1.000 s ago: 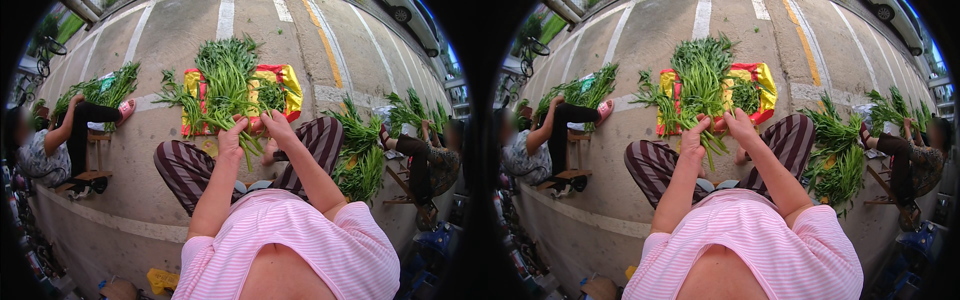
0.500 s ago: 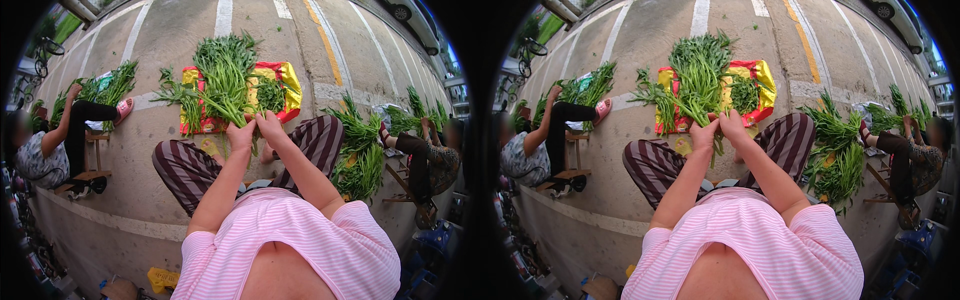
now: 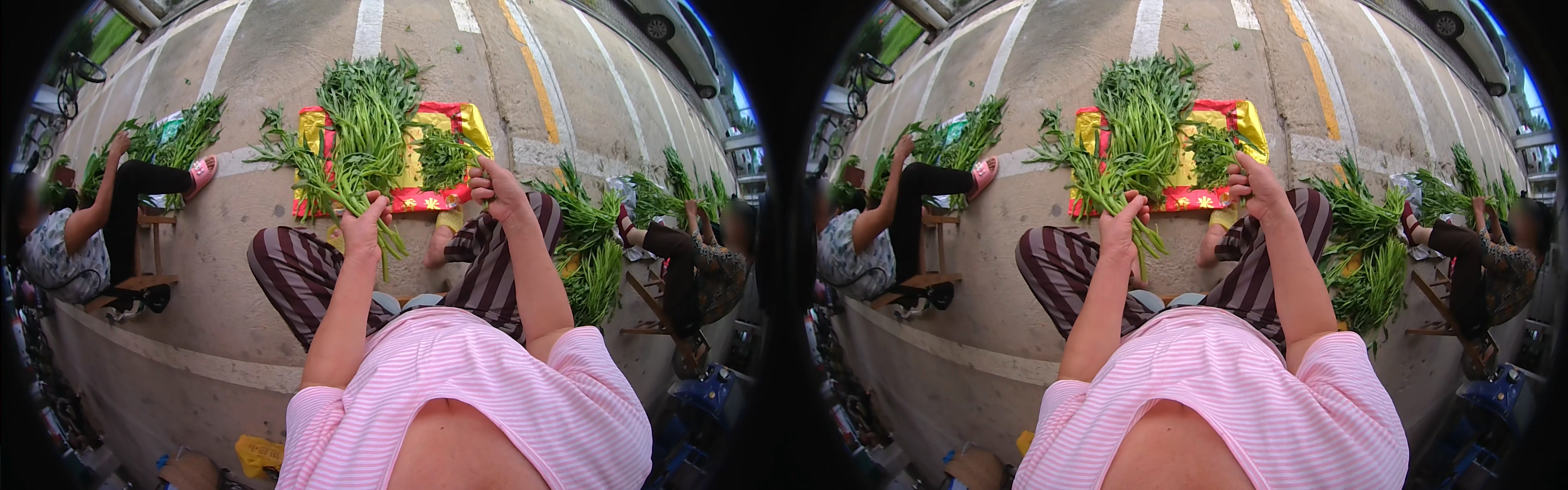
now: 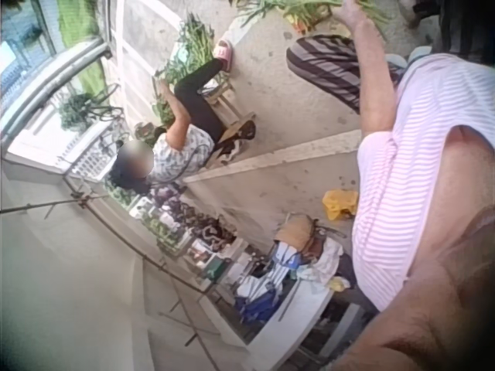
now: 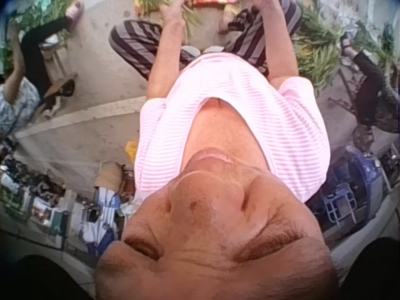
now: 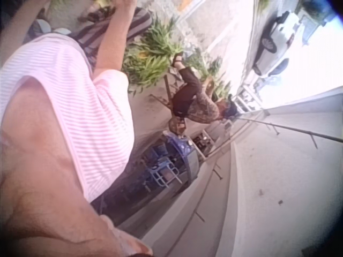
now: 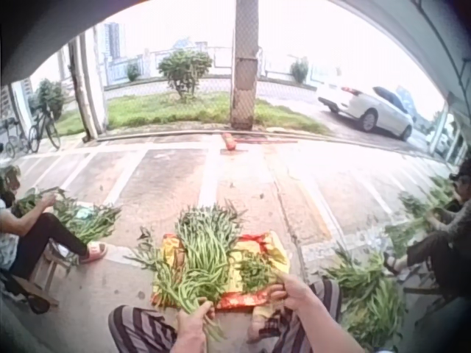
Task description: The person is sorting bunches of green leafy vegetables by hand, snapping off the lower stems and placing the prepared greens onto a yellow and red mat on the pavement.
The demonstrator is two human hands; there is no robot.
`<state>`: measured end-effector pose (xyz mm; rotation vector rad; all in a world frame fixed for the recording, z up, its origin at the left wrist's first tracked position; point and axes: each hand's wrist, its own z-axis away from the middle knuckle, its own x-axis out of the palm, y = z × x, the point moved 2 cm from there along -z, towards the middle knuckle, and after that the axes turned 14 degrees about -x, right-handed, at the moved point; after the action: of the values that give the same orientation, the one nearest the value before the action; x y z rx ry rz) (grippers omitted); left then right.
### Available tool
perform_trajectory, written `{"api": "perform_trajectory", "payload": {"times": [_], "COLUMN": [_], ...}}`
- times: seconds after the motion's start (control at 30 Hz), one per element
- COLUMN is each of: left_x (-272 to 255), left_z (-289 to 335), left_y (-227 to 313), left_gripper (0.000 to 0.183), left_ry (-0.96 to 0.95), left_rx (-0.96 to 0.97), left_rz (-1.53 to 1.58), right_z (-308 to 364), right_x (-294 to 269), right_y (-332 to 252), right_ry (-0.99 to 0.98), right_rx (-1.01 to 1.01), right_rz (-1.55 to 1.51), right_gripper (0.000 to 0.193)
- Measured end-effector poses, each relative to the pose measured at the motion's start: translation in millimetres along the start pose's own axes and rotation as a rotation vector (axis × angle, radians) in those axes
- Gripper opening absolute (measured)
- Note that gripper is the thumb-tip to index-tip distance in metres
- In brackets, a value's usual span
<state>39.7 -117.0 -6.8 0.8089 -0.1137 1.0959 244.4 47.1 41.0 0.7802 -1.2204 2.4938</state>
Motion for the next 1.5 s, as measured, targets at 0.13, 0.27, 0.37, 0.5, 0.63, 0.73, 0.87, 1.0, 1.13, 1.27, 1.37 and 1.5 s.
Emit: {"api": "perform_trajectory", "payload": {"times": [0.13, 0.27, 0.37, 0.5, 0.63, 0.73, 0.87, 1.0, 1.13, 1.27, 1.37, 1.5], "left_x": [4, 8, 9, 9, 7, 3, 3, 3, 6, 0, -7, -16], "left_z": [4, 8, 10, 15, 22, 24, 23, 11, -2, -21, -33, -39], "left_y": [-4, -5, -3, 6, 28, 55, 99, 142, 183, 215, 227, 235], "left_gripper": [0.021, 0.022, 0.021, 0.02, 0.018, 0.015, 0.013, 0.015, 0.02, 0.022, 0.023, 0.023], "left_ry": [-0.017, -0.045, -0.074, -0.091, -0.122, -0.143, -0.154, -0.187, -0.195, -0.213, -0.182, -0.024], "left_rx": [-0.022, -0.036, -0.032, -0.03, -0.002, 0.0, 0.02, 0.06, 0.111, 0.171, 0.254, 0.469], "left_rz": [0.006, 0.006, 0.007, 0.024, 0.037, 0.086, 0.116, 0.123, 0.157, 0.145, 0.111, 0.023], "right_z": [11, 17, 20, 20, 18, 6, -25, -62, -99, -135, -149, -145], "right_x": [-1, 1, 1, -3, -2, 1, 19, 54, 98, 130, 142, 135], "right_y": [-27, -45, -57, -65, -68, -68, -68, -69, -66, -51, -29, -1], "right_ry": [-0.118, -0.118, -0.119, -0.13, -0.109, -0.091, -0.102, -0.144, -0.196, -0.274, -0.299, -0.203], "right_rx": [-0.029, -0.047, -0.04, -0.019, -0.002, 0.021, 0.03, 0.003, -0.039, -0.11, -0.153, -0.276], "right_rz": [0.131, 0.263, 0.29, 0.309, 0.359, 0.401, 0.439, 0.444, 0.445, 0.415, 0.38, 0.286], "right_gripper": [0.018, 0.016, 0.011, 0.02, 0.022, 0.023, 0.022, 0.022, 0.022, 0.022, 0.022, 0.022]}}
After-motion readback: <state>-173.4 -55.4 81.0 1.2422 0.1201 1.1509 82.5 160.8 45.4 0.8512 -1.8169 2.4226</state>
